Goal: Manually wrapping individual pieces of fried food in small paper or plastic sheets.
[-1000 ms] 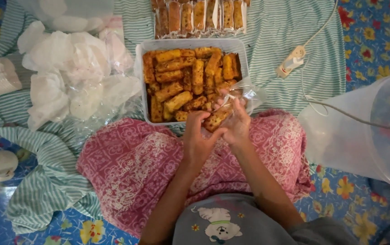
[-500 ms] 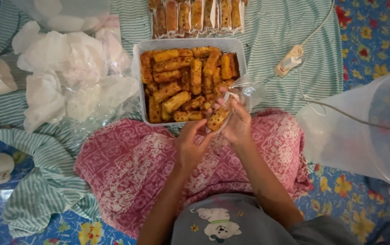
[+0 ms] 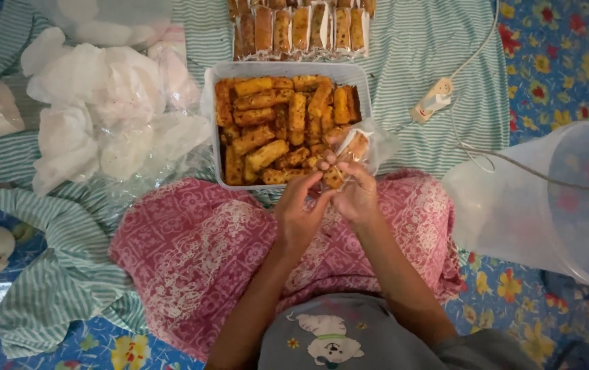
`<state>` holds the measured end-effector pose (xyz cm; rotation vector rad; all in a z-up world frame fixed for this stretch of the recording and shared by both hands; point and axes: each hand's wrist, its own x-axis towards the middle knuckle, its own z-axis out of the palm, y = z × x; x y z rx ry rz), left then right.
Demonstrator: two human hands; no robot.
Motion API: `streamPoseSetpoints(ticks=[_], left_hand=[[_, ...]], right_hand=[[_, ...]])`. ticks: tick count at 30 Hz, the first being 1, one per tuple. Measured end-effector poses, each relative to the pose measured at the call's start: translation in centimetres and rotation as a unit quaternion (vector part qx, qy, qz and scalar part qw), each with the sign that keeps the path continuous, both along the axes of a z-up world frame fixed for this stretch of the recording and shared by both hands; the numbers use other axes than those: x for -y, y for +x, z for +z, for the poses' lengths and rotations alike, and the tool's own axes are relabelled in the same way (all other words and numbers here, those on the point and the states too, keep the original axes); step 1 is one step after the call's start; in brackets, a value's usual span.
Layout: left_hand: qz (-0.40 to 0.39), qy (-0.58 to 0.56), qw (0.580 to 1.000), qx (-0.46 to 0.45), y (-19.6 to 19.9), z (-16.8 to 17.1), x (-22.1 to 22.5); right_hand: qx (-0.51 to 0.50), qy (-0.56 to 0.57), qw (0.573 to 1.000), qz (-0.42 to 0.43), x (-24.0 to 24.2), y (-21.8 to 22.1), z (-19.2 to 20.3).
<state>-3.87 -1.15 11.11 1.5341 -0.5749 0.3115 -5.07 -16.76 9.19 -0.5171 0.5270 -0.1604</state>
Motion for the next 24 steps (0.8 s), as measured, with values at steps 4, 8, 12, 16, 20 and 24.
streamPoseSetpoints(ticks=[4, 8, 12, 16, 20, 24], left_hand=[[0.003, -0.011, 1.0, 0.02, 0.3, 0.1, 0.1], [-0.003, -0.038, 0.999, 0.01, 0.4, -0.8, 0.3], [-0.004, -0.046, 0.999, 0.014, 0.3, -1.3, -0.1], [0.003, -0.031, 0.999, 0.025, 0.3, -2.6, 0.0], [0.016, -0.029, 0.998, 0.048, 0.1, -4.4, 0.6], [0.047, -0.007, 0.994, 0.096, 0.3, -0.9, -0.1]], right_hand=[[-0.01, 0.005, 1.0, -0.009, -0.6, -0.5, 0.0], [0.005, -0.072, 0.997, -0.031, -2.1, 0.0, 3.2], [0.038, -0.04, 0.995, -0.079, -2.0, 0.0, 3.6], [0.117, -0.062, 0.991, -0.016, 0.3, 0.5, 1.4], [0.09, -0.115, 0.989, 0.017, 1.7, 0.3, -0.9], [0.04, -0.103, 0.994, 0.015, 0.5, 0.0, 0.2]])
